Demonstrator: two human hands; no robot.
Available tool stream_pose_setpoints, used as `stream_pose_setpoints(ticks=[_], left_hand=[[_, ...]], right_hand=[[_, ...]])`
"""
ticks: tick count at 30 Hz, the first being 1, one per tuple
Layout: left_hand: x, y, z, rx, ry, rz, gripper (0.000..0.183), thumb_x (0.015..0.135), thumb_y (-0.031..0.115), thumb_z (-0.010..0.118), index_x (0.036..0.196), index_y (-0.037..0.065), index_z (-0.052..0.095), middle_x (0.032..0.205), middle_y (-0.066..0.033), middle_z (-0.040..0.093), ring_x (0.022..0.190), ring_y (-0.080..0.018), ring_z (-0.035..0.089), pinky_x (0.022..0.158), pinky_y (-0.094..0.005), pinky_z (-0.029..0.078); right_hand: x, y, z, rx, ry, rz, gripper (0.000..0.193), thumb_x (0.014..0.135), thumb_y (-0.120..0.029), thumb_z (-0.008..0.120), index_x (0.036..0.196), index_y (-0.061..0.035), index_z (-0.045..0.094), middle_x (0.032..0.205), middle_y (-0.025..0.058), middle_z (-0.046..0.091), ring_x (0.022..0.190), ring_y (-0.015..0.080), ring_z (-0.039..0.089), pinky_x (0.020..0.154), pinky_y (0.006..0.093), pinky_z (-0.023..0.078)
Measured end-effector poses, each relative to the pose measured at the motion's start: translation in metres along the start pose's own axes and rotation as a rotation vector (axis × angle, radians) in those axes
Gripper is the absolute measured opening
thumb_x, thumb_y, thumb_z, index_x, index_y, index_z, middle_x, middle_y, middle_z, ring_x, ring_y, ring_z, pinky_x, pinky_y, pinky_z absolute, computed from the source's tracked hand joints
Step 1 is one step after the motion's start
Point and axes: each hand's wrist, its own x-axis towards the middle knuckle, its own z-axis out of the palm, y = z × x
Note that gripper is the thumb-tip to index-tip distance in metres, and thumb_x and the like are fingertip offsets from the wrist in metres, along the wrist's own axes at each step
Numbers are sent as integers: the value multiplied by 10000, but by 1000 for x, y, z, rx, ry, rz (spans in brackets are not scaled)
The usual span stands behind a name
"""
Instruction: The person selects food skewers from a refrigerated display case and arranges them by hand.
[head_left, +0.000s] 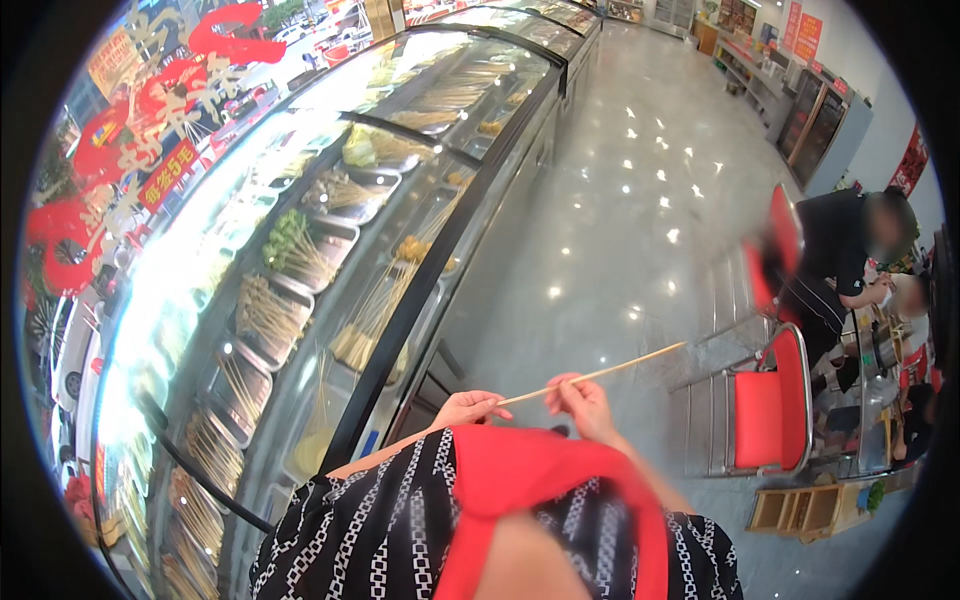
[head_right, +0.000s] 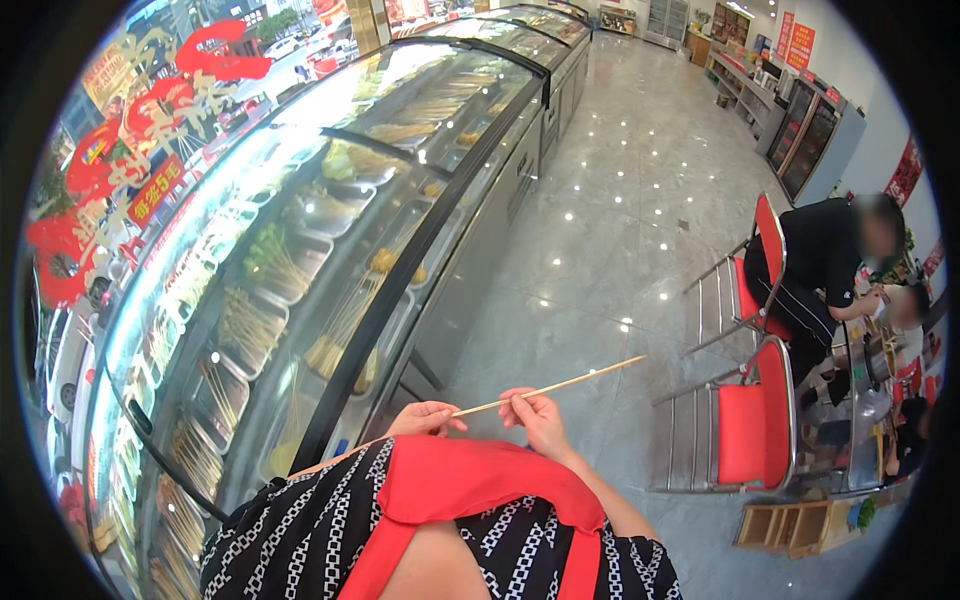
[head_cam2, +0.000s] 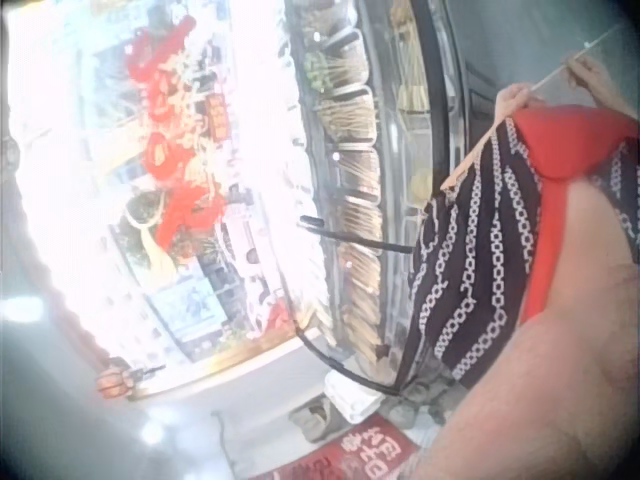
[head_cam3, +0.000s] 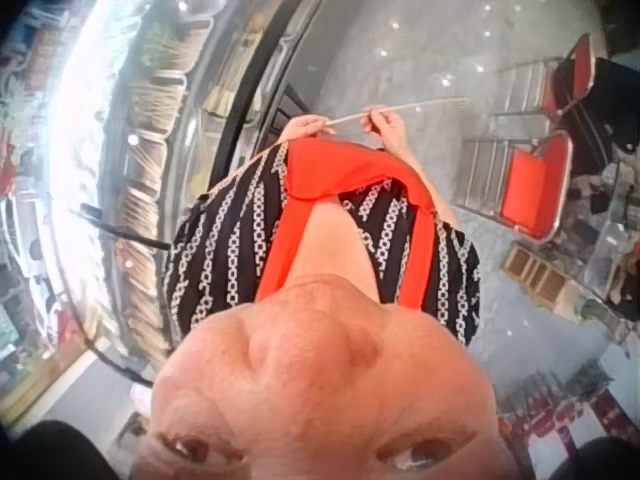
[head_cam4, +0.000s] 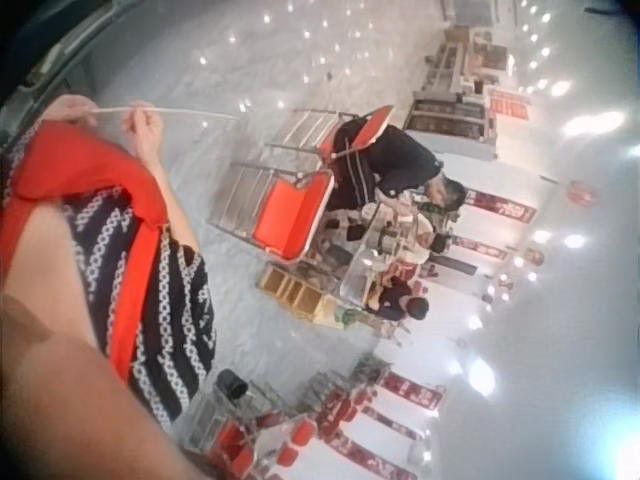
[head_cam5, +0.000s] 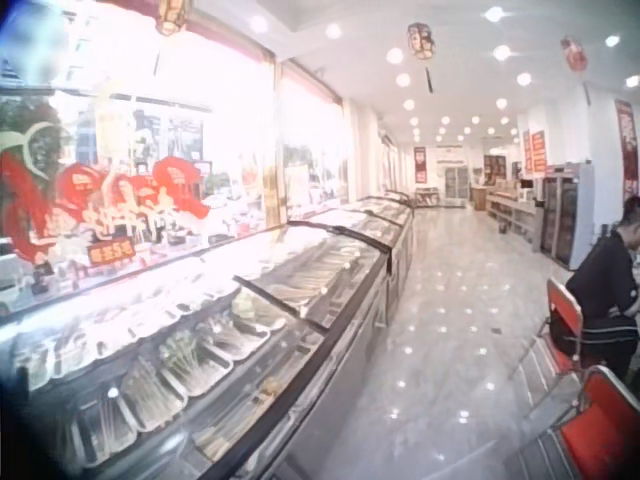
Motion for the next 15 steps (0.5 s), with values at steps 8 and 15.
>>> stream_pose_setpoints(ticks=[8,15], left_hand=[[143,62,62,75,-55,-117,227,879,170,476,1016,-3,528,921,-89,624,658,-92,550,584,-210,451],[237,102,69,202,-164,-132,196,877,166,487,908,-6,576,814,-44,612,701,-91,556,622,-211,446]], right_hand=[[100,-82,-89,-268,-45,-37,179,890,-102,435,925,31,549,732,40,569,635,75,518,599,206,437],[176,-79,-144,-186,59,10,160,885,-95,444,907,25,547,720,47,569,623,84,522,581,210,437]])
